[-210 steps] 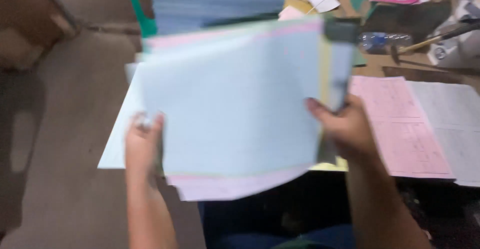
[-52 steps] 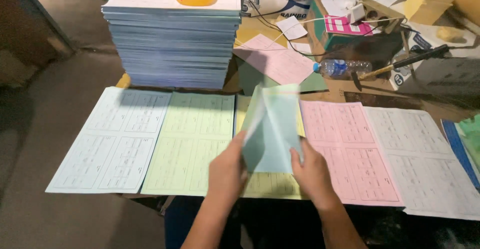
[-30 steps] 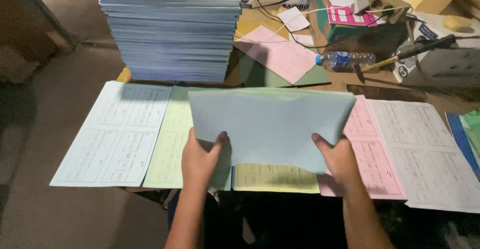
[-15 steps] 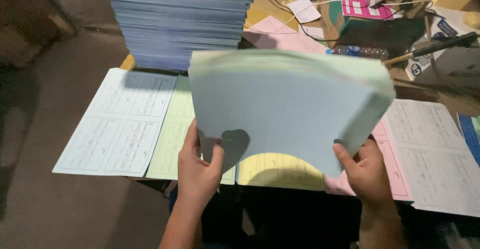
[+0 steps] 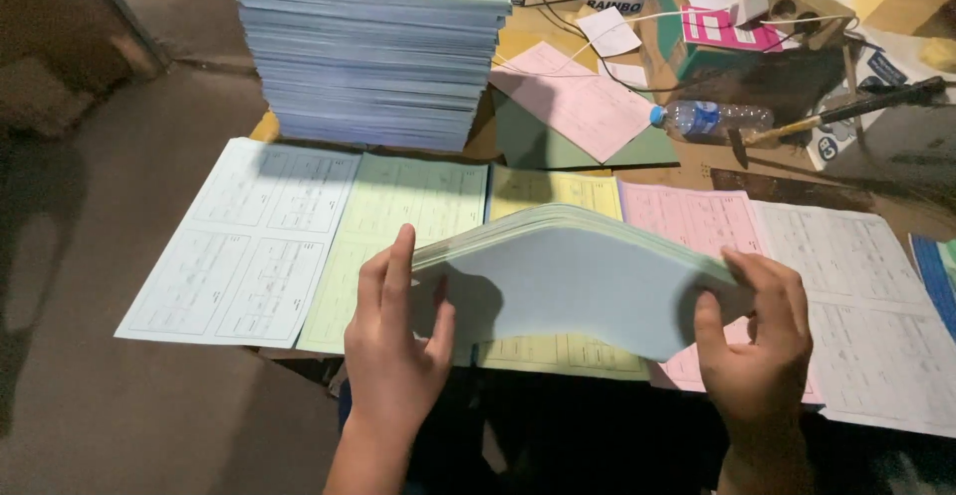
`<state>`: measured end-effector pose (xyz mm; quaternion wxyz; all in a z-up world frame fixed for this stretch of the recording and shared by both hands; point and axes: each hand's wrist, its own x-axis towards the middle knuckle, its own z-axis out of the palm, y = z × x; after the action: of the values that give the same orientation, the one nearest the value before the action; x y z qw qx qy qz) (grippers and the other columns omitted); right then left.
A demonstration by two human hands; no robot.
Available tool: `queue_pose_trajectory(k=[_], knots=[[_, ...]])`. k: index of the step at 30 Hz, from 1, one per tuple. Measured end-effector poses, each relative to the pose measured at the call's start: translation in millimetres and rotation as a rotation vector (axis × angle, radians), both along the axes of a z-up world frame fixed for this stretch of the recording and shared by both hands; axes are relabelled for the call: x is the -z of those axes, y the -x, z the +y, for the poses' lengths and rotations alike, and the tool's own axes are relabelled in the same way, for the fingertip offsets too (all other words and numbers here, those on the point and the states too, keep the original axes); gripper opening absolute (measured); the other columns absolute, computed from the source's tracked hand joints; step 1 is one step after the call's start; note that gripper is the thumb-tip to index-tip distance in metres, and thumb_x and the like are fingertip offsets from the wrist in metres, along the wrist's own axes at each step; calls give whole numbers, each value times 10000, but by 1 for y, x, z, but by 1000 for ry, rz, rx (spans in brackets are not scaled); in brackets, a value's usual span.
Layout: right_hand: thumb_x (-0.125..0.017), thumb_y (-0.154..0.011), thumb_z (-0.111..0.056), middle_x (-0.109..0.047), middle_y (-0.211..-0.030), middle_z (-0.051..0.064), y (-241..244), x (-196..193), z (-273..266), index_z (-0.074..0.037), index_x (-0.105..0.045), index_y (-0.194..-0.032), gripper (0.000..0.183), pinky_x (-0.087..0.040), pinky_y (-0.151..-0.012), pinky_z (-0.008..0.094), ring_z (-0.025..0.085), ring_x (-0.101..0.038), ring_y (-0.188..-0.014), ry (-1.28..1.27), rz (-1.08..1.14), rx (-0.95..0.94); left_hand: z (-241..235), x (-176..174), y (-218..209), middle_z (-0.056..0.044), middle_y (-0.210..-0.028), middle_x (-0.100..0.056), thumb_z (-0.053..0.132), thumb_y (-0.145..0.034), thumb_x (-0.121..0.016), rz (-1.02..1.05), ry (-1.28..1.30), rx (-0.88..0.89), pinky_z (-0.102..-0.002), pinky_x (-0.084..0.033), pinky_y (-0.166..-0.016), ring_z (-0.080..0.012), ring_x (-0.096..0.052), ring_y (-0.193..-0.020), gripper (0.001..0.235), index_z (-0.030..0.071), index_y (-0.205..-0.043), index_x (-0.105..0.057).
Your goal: The person is collating and organizing different colored paper forms into sets and then stacking them neatly on a table.
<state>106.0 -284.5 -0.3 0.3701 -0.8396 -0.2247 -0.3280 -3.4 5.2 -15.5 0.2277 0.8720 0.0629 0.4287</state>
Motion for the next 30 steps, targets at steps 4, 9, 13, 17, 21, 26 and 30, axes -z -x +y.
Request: queue_pose_trajectory(k=[4, 9, 13, 17, 21, 26, 30], knots=[[-646, -959, 71, -625, -1337, 211, 6, -3, 4, 1, -592, -1375, 425, -395, -564, 318, 313, -609, -1176, 3, -21, 36, -5, -18, 4, -128, -1292, -544, 92, -948, -693, 14, 36, 25, -415, -617, -534, -302, -677, -877, 392, 121, -1312, -551], [-540, -883, 125, -593, -1315, 273, -7, 4, 7, -26, -289, -1528, 709, -506, -781, 345, 323, -594, -1060, -287, 156, -133, -5, 4, -9, -169, -1402, -510, 95, -923, -702, -138, 547, 135, -318, -649, -741, -235, -630, -1059, 670, 109, -1443, -280], [-744, -992, -286, -485, -996, 67, -36, 29, 25, -87, -449, -1209, 417, -575, -423, 547, 285, -566, -906, -414, 859, 209, 12, 19, -28, -329, -1336, -579, 440, -930, -679, 225, 785, 77, -655, -399, -1073, -547, -530, -1295, 716, 26, -1454, -420], [-679, -1017, -234, -735, -1052, 241, -45, 72, 26, -37, -669, -1169, 249, -602, -709, 573, 396, -702, -1050, -117, 609, 111, 1, 23, -37, -256, -1149, -719, 193, -891, -731, 318, 442, 93, -581, -573, -898, -471, -696, -1083, 519, 39, -1364, -580], [-655, -999, -35, -748, -942, 280, -38, 68, 35, 37, -755, -1130, 180, -586, -644, 532, 446, -717, -941, -50, 310, 9, -12, 6, -38, -178, -1202, -749, -49, -840, -739, 208, 436, 319, -539, -593, -942, -408, -698, -1125, 550, 81, -1365, -636], [-651, -1006, -117, -725, -953, 139, -20, 48, 3, 38, -712, -1130, 208, -514, -708, 366, 240, -663, -802, -264, 378, 58, 0, 8, -15, -89, -1204, -755, 292, -1044, -492, -25, 599, 335, -333, -620, -777, -226, -746, -1018, 394, 90, -1350, -635], [-715, -919, -82, -708, -1211, 201, -2, 27, 7, 88, -670, -1207, 336, -557, -1005, 409, 297, -696, -1112, -540, 609, 106, -8, -13, -5, -50, -1273, -668, 330, -936, -629, 108, 837, 314, -301, -592, -835, -210, -652, -1144, 473, 145, -1367, -569]])
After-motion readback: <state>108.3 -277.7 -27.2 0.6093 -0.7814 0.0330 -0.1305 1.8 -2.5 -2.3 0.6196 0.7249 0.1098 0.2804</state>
